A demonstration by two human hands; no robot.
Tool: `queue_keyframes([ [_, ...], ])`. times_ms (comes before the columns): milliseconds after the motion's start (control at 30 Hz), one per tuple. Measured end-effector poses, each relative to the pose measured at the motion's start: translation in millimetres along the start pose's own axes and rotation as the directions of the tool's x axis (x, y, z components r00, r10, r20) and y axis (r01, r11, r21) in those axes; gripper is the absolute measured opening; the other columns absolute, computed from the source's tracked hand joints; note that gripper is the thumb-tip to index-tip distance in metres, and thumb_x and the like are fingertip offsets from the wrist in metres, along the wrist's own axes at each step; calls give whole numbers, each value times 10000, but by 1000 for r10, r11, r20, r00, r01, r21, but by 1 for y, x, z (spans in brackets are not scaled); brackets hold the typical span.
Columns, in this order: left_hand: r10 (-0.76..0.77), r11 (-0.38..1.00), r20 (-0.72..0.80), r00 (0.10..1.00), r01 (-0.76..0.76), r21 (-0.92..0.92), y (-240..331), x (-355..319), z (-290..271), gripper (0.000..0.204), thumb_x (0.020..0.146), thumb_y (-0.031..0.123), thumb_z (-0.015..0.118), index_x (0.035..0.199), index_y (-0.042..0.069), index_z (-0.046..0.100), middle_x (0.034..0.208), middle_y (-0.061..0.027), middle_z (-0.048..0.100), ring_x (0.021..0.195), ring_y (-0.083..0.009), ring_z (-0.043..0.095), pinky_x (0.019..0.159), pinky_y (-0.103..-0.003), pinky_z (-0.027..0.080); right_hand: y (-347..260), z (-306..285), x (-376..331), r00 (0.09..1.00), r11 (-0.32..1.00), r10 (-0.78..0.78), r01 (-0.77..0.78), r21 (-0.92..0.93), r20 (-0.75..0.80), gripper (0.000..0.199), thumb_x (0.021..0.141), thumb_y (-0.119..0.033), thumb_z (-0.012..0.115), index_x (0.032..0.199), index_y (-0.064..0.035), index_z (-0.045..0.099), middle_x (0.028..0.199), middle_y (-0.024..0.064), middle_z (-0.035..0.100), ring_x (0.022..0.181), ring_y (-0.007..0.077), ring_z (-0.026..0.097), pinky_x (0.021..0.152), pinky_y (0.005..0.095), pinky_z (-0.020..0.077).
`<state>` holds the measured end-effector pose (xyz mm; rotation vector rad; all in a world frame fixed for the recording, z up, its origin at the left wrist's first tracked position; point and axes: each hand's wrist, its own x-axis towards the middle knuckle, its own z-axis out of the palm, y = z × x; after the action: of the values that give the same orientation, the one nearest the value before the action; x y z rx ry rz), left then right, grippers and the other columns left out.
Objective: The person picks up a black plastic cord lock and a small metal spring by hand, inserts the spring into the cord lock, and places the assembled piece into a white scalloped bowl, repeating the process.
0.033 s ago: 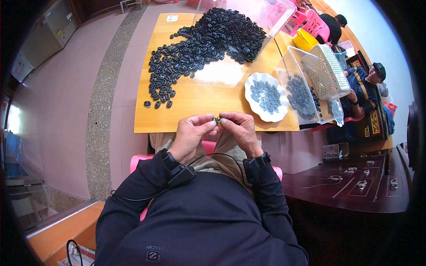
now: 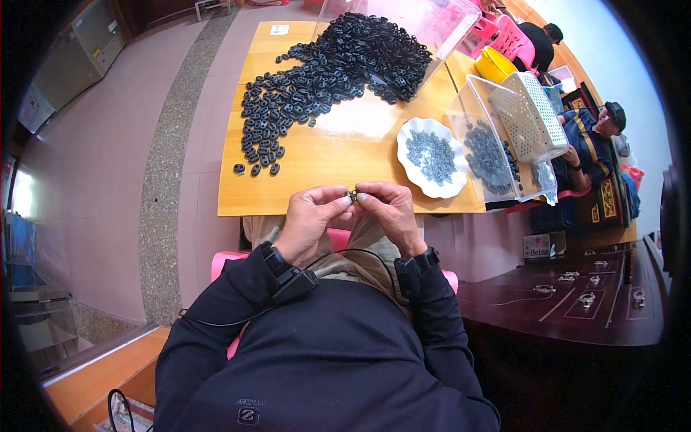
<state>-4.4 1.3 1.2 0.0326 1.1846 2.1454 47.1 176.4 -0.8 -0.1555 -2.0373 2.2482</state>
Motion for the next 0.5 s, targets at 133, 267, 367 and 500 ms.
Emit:
queue_keyframes([
  [133, 1, 998, 10, 1000, -2, 66, -1, 1, -3, 200, 884, 34, 633, 1065, -49, 616, 914, -91, 668, 774, -116, 644, 708, -231, 557, -3, 0, -1, 1000, 1000, 11, -11, 4, 27, 183, 876, -10, 626, 1041, 65, 649, 869, 97, 686, 749, 128, 661, 695, 243, 554],
  [267, 4, 998, 14, 1000, -4, 64, -2, 1, -1, 194, 880, 35, 639, 1055, -49, 620, 898, -89, 671, 762, -117, 644, 705, -229, 555, 4, -5, 0, 998, 1000, -13, 13, -15, 55, 178, 874, -2, 628, 1039, 59, 653, 870, 103, 688, 739, 141, 671, 688, 244, 558],
  [367, 10, 993, 3, 1000, -10, 119, -2, 1, 0, 187, 875, 30, 645, 1044, -48, 624, 876, -88, 673, 747, -121, 644, 696, -234, 554, 6, -9, 1, 998, 999, -4, 6, -38, 68, 170, 861, 6, 640, 1022, 59, 659, 885, 97, 682, 745, 136, 665, 695, 243, 555],
  [500, 39, 994, 32, 999, -42, 103, -1, -1, -1, 173, 868, 22, 650, 1026, -46, 630, 862, -97, 677, 739, -128, 648, 683, -242, 556, -7, 0, -2, 993, 991, 103, -107, 80, 59, 138, 839, 19, 657, 975, 32, 679, 883, 71, 690, 766, 104, 633, 712, 233, 535],
])
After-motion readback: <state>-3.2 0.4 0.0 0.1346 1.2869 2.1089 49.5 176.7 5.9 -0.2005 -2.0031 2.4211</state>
